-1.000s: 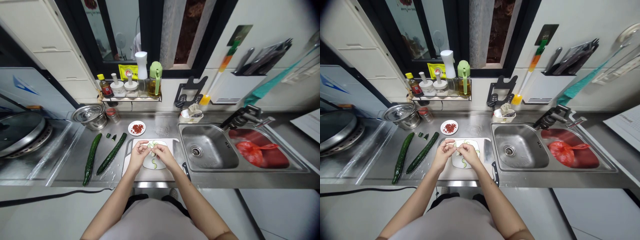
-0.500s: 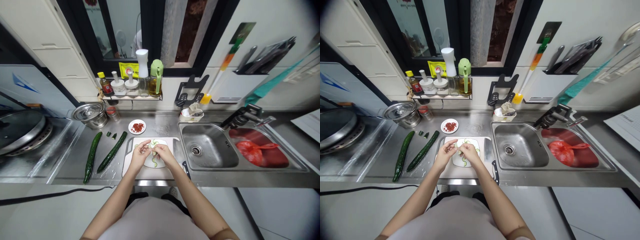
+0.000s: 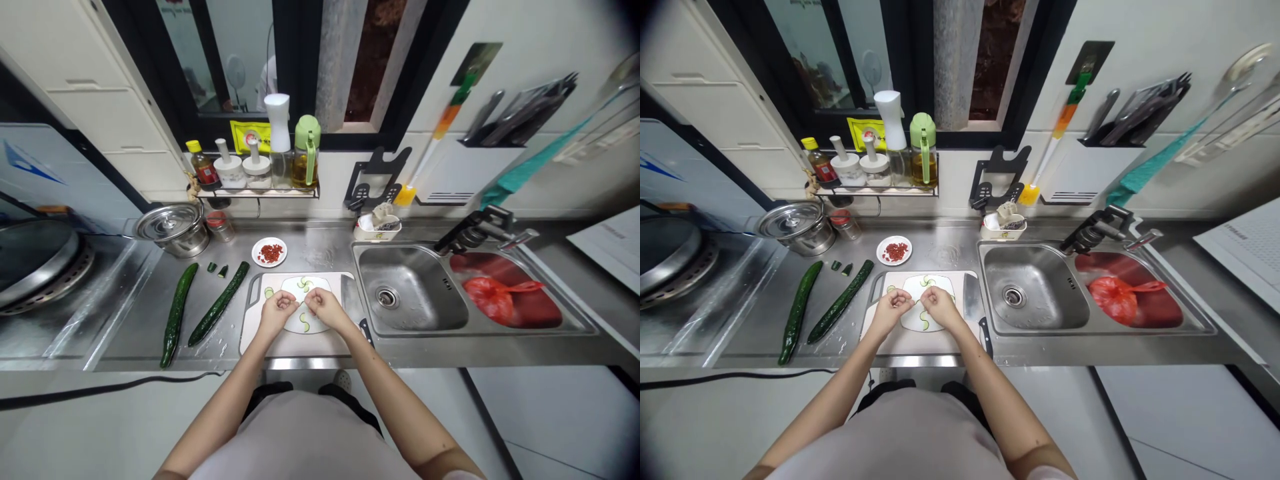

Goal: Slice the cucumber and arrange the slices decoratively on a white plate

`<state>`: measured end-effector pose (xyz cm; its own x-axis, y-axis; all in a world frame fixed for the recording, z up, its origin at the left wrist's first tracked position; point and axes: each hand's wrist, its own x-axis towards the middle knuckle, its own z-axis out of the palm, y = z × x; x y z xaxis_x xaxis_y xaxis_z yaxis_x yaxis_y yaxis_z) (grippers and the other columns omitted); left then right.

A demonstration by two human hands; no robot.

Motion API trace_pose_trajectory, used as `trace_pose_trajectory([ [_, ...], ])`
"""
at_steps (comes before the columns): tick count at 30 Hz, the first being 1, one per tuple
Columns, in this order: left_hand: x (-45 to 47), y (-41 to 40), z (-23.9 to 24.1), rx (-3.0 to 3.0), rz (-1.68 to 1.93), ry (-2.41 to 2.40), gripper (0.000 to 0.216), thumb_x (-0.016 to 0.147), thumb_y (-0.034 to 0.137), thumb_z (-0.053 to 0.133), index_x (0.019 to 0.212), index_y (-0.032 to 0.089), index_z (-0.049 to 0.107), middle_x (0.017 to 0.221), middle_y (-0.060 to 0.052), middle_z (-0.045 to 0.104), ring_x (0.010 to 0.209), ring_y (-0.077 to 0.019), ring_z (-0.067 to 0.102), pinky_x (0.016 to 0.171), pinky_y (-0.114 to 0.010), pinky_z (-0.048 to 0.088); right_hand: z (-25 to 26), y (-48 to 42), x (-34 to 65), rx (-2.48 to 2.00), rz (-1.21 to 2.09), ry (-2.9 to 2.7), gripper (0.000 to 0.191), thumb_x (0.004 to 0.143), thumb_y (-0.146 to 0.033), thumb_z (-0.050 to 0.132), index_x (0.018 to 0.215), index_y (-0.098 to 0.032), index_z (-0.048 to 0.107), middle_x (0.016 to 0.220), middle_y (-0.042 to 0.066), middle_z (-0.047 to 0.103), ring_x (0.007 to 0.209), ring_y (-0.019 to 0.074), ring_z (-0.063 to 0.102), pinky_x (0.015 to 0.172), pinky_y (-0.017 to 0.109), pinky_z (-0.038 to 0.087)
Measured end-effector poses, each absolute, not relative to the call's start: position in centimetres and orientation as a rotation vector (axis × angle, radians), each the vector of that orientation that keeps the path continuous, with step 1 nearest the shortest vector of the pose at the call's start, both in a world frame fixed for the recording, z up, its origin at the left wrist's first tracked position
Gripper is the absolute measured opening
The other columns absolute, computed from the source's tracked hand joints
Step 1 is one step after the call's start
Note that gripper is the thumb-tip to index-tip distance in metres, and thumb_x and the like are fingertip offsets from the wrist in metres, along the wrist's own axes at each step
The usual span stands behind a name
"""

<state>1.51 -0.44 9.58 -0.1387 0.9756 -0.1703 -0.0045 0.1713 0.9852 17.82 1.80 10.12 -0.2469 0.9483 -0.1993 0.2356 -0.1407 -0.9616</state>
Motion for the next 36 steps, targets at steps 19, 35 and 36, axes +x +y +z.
trace_pose_trajectory([
  [19,3.0,-1.5,6.2,1.578,0.207,1.868,0.017,0.082,0.026,0.055,0.084,0.027,0.072,0.088,0.001,0.074,0.089,-0.0179,0.066,0.087,-0.03,0.039,5.4,1.0,18.1,-1.66,0.814,-2.566,0.021,0.092,-0.01,0.043,0.095,-0.014,0.063,0.091,0.007,0.064,0.085,0.0151,0.054,0.07,0.023,0.032],
  [35,3.2,-1.5,5.6,1.605,0.14,1.877,0.018,0.081,0.024,0.054,0.085,0.026,0.072,0.089,0.0,0.075,0.09,-0.019,0.065,0.089,-0.033,0.037,4.4,1.0,17.9,-1.695,0.668,-2.742,0.025,0.095,-0.012,0.038,0.1,-0.015,0.063,0.1,0.009,0.064,0.09,0.0179,0.055,0.068,0.025,0.033],
  [36,3.2,-1.5,5.6,1.607,0.133,1.875,0.019,0.081,0.023,0.054,0.085,0.026,0.072,0.089,0.0,0.075,0.091,-0.0191,0.065,0.088,-0.033,0.037,4.3,1.0,17.9,-1.691,0.661,-2.749,0.025,0.095,-0.012,0.038,0.1,-0.015,0.063,0.1,0.009,0.064,0.091,0.0181,0.055,0.069,0.025,0.034],
])
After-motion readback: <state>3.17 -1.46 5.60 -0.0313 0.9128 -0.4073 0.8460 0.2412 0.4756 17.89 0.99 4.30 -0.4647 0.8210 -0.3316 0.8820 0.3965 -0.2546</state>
